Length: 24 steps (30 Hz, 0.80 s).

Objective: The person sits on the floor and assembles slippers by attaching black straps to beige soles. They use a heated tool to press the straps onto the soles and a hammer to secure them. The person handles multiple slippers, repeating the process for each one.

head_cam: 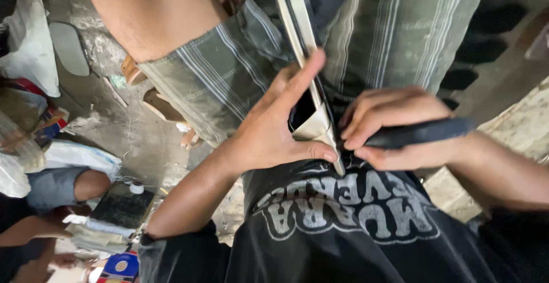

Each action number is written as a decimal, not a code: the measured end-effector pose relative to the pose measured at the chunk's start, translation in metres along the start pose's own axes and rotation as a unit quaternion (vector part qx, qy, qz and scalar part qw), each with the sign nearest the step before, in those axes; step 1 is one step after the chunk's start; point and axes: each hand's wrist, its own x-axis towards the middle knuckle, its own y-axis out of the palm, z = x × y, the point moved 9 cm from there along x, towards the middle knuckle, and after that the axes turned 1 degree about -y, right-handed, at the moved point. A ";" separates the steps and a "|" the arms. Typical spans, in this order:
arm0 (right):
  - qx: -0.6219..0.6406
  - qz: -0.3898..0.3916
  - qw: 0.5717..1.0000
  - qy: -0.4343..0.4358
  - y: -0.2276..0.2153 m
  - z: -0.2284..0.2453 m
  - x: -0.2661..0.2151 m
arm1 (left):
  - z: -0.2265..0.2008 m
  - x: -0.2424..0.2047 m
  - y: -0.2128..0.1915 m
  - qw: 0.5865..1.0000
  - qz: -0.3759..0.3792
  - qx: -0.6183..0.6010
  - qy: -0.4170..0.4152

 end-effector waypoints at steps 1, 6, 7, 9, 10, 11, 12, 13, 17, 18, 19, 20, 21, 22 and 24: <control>0.019 -0.006 1.000 -0.020 -0.001 0.005 -0.001 | -0.008 -0.005 -0.005 0.999 -0.014 0.021 0.028; 0.036 -0.040 0.998 -0.013 -0.006 0.016 -0.002 | -0.024 -0.013 -0.042 0.991 -0.057 0.058 0.108; 0.029 -0.050 0.998 -0.008 -0.003 0.014 -0.005 | -0.024 -0.015 -0.044 0.991 -0.054 0.060 0.107; 0.000 -0.073 0.997 -0.015 -0.002 0.010 -0.008 | -0.021 -0.011 -0.049 0.989 -0.053 0.089 0.102; -0.019 -0.087 0.996 -0.023 -0.001 0.008 -0.010 | -0.019 -0.010 -0.050 0.989 -0.051 0.096 0.095; -0.038 -0.102 0.994 -0.031 -0.001 0.007 -0.012 | -0.016 -0.008 -0.051 0.991 -0.053 0.093 0.084; -0.034 -0.117 0.992 -0.040 0.000 0.005 -0.014 | -0.014 -0.006 -0.051 0.992 -0.052 0.089 0.074; -0.030 -0.132 0.990 -0.049 0.000 0.004 -0.015 | -0.014 -0.005 -0.052 0.993 -0.061 0.061 0.076; -0.027 -0.169 0.984 -0.056 0.000 0.003 -0.011 | -0.021 -0.005 -0.052 0.988 -0.089 0.028 0.122; -0.018 -0.148 0.987 -0.056 0.003 0.005 -0.007 | -0.025 -0.006 -0.050 0.985 -0.095 0.039 0.141; -0.009 -0.128 0.990 -0.057 0.005 0.007 -0.003 | -0.024 -0.006 -0.048 0.986 -0.085 0.029 0.141; 0.000 -0.107 0.993 -0.058 0.006 0.009 0.002 | -0.024 -0.005 -0.045 0.987 -0.075 0.020 0.140; 0.012 -0.082 0.995 -0.048 0.006 0.009 0.007 | -0.024 -0.004 -0.045 0.987 -0.070 0.017 0.141; 0.024 -0.057 0.997 -0.036 0.005 0.009 0.011 | -0.025 -0.004 -0.043 0.988 -0.064 0.012 0.140; 0.023 -0.013 0.999 -0.019 0.003 0.009 0.020 | -0.026 -0.002 -0.045 0.988 -0.075 0.041 0.126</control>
